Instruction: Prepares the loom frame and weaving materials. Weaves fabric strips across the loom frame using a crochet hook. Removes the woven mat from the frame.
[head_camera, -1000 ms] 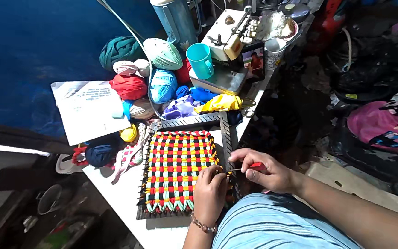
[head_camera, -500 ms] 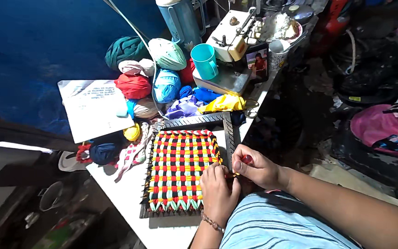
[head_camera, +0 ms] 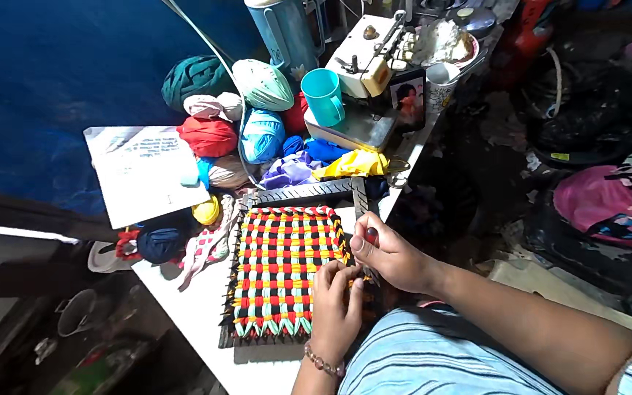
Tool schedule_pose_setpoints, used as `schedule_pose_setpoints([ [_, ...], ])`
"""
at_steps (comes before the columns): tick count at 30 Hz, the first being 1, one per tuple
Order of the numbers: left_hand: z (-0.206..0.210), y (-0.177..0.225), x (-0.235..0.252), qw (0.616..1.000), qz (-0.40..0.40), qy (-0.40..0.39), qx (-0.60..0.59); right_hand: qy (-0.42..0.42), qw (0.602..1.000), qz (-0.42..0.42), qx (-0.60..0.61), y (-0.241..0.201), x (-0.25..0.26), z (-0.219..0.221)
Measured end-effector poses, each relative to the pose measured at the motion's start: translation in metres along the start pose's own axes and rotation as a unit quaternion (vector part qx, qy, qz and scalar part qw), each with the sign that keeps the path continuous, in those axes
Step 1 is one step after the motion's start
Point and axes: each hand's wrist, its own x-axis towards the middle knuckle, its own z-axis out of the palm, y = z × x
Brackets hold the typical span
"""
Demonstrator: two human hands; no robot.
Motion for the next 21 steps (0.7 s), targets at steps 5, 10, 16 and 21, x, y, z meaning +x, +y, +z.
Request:
schedule_pose_setpoints([
  [5,0.0,-0.004,0.008,0.993,0.104,0.034,0.034,-0.012,1.0,0.0,-0.021,-0.001,-0.001,0.004],
  [10,0.0,-0.008,0.009,0.982,0.158,0.029,0.098,-0.014,0.999,-0.017,-0.042,0.006,-0.002,0.002],
  [16,-0.004,-0.01,0.012,0.992,0.115,0.024,0.046,-0.021,0.974,-0.079,-0.21,0.002,0.003,-0.002],
  [21,-0.009,-0.007,0.015,0.992,0.112,0.01,0.058,0.031,0.96,-0.093,-0.264,0.006,0.015,0.008],
])
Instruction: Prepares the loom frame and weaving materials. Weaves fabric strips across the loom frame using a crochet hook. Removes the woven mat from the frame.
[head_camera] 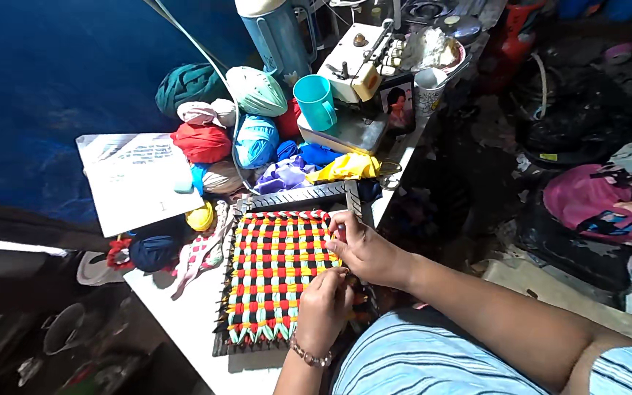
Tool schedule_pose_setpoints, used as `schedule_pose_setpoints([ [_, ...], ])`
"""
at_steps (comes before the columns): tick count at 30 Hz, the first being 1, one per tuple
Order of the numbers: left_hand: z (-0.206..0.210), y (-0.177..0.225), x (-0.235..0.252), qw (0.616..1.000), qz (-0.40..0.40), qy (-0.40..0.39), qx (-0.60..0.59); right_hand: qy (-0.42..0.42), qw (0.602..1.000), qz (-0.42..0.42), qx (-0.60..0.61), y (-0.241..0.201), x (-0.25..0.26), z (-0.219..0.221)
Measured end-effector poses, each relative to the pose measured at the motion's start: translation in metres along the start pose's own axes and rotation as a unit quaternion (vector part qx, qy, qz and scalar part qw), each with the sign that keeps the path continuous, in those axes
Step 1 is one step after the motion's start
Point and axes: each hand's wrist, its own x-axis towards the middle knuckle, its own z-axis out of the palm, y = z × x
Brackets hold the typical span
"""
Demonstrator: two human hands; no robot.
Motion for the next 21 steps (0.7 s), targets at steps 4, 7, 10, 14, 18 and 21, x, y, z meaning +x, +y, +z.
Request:
schedule_pose_setpoints([
  [4,0.002,0.009,-0.004,0.999,0.007,0.007,0.051,0.042,0.992,0.117,-0.012,-0.007,0.012,0.006],
  [7,0.008,0.01,-0.013,0.998,-0.007,0.024,0.05,0.068,0.974,0.211,0.033,-0.006,0.019,-0.002],
  [10,0.008,0.011,-0.017,0.999,-0.013,0.024,0.037,0.097,0.954,0.257,0.124,-0.003,0.015,-0.01],
  [14,0.007,0.008,-0.016,1.0,-0.012,-0.001,0.018,0.18,0.952,0.146,0.201,0.002,-0.01,0.0],
  [18,0.002,0.01,-0.01,0.999,-0.035,-0.024,0.004,0.223,0.96,-0.007,0.17,0.0,-0.033,0.015],
  [21,0.004,0.006,-0.012,0.999,-0.038,-0.022,-0.002,0.231,0.947,-0.043,0.217,0.009,-0.044,0.017],
])
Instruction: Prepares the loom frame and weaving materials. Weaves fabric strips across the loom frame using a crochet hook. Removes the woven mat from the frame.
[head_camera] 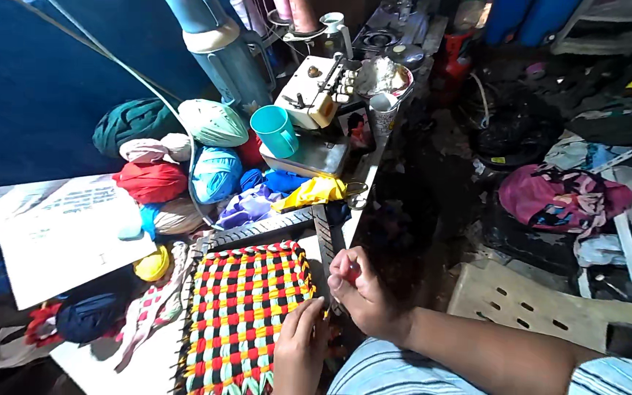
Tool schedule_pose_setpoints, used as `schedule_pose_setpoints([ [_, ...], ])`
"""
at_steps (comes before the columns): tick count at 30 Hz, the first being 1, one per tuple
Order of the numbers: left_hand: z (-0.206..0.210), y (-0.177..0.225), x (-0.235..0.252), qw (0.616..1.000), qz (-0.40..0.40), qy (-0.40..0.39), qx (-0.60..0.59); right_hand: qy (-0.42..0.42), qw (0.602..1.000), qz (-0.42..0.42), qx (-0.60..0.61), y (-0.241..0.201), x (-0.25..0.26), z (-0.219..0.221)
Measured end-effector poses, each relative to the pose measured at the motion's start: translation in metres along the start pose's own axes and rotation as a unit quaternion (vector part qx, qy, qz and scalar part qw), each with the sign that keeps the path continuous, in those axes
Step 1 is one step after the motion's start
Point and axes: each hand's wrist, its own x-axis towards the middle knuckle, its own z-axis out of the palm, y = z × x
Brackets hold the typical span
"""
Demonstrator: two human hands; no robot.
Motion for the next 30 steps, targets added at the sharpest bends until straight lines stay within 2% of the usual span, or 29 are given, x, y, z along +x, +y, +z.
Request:
schedule_pose_setpoints([
  [3,0.001,-0.004,-0.006,0.999,-0.003,0.007,-0.054,0.015,0.995,0.0,0.097,0.008,-0.009,-0.01],
  [5,0.0,-0.007,-0.01,0.997,-0.004,0.01,-0.083,0.065,0.973,0.056,0.215,0.011,-0.009,-0.013],
  [7,-0.003,-0.009,-0.013,0.996,0.002,0.007,-0.094,0.137,0.916,0.179,0.332,0.006,-0.003,-0.016],
  [9,-0.005,-0.011,-0.013,0.995,0.013,0.004,-0.098,0.183,0.848,0.318,0.383,-0.002,0.006,-0.024],
  [11,-0.005,-0.011,-0.012,0.995,0.024,0.006,-0.1,0.227,0.789,0.386,0.42,-0.002,0.012,-0.032],
  [12,-0.005,-0.011,-0.012,0.995,0.026,0.008,-0.099,0.237,0.775,0.395,0.434,0.001,0.011,-0.035],
  [19,-0.003,-0.007,-0.017,0.998,0.012,0.013,-0.064,0.217,0.759,0.355,0.5,0.036,-0.008,-0.041],
  [30,0.009,-0.004,-0.019,0.999,0.012,0.031,-0.008,0.212,0.754,0.338,0.522,0.048,-0.009,-0.044],
])
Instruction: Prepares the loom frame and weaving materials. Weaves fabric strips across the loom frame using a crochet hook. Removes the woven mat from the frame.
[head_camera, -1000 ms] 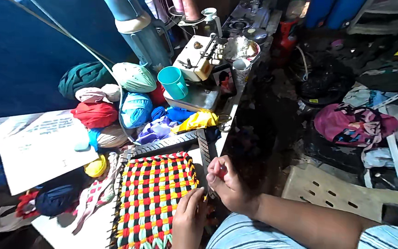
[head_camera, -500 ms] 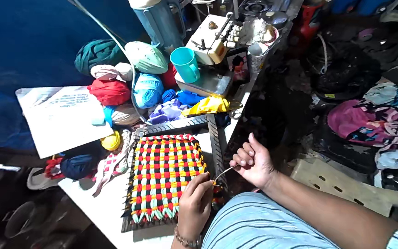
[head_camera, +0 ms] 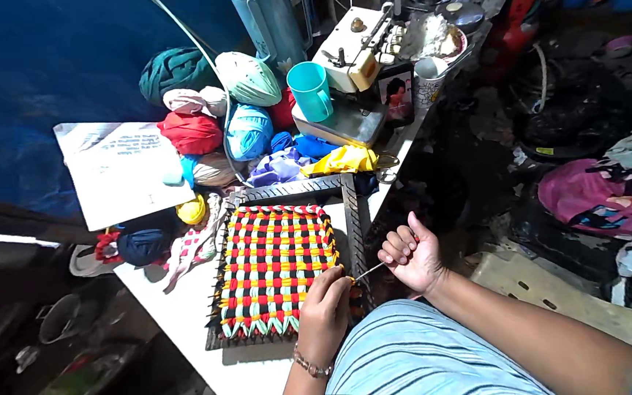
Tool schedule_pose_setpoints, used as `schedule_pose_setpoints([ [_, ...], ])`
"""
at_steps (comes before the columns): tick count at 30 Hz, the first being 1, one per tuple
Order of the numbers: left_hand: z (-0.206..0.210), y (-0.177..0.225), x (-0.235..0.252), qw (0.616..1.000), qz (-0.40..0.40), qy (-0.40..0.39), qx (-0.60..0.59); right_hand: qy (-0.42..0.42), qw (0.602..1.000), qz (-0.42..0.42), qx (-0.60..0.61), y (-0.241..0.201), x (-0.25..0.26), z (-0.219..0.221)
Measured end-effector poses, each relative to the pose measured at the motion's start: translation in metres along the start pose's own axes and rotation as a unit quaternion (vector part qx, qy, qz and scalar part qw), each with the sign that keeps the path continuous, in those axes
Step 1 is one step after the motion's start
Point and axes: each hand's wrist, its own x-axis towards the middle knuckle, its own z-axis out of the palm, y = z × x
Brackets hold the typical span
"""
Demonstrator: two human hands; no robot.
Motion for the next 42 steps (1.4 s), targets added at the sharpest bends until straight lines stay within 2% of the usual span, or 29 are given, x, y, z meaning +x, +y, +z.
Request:
schedule_pose_setpoints([
  [8,0.001,0.0,0.001,1.0,0.001,-0.006,0.011,0.076,0.997,-0.013,0.01,0.003,-0.004,0.002],
  [20,0.002,-0.001,0.0,1.0,0.006,-0.007,0.016,0.094,0.996,-0.011,-0.001,0.004,-0.001,-0.003],
  [24,0.003,-0.003,-0.001,0.999,0.013,-0.018,0.027,0.038,0.999,-0.023,-0.019,0.004,0.007,-0.013],
  [26,0.004,-0.003,0.001,0.999,0.021,-0.022,0.036,-0.036,0.998,-0.024,-0.05,0.002,0.009,-0.013],
  [29,0.004,-0.002,0.003,0.998,0.025,-0.023,0.044,-0.14,0.976,-0.027,-0.166,0.0,-0.001,0.002],
  [30,0.004,-0.002,0.003,0.998,0.025,-0.021,0.048,-0.141,0.969,-0.028,-0.201,0.001,-0.007,0.011],
  [33,0.003,-0.002,0.002,0.998,0.023,-0.005,0.064,-0.062,0.966,-0.041,-0.248,0.006,-0.024,0.037],
  [35,0.002,-0.002,0.001,0.997,0.021,0.006,0.069,-0.038,0.958,-0.059,-0.277,0.011,-0.031,0.048],
  [40,0.002,-0.005,0.001,0.998,0.029,0.034,0.046,-0.128,0.921,-0.133,-0.343,0.021,-0.044,0.062],
  [42,0.003,-0.006,0.0,0.998,0.029,0.048,0.025,-0.166,0.888,-0.143,-0.404,0.02,-0.046,0.063],
])
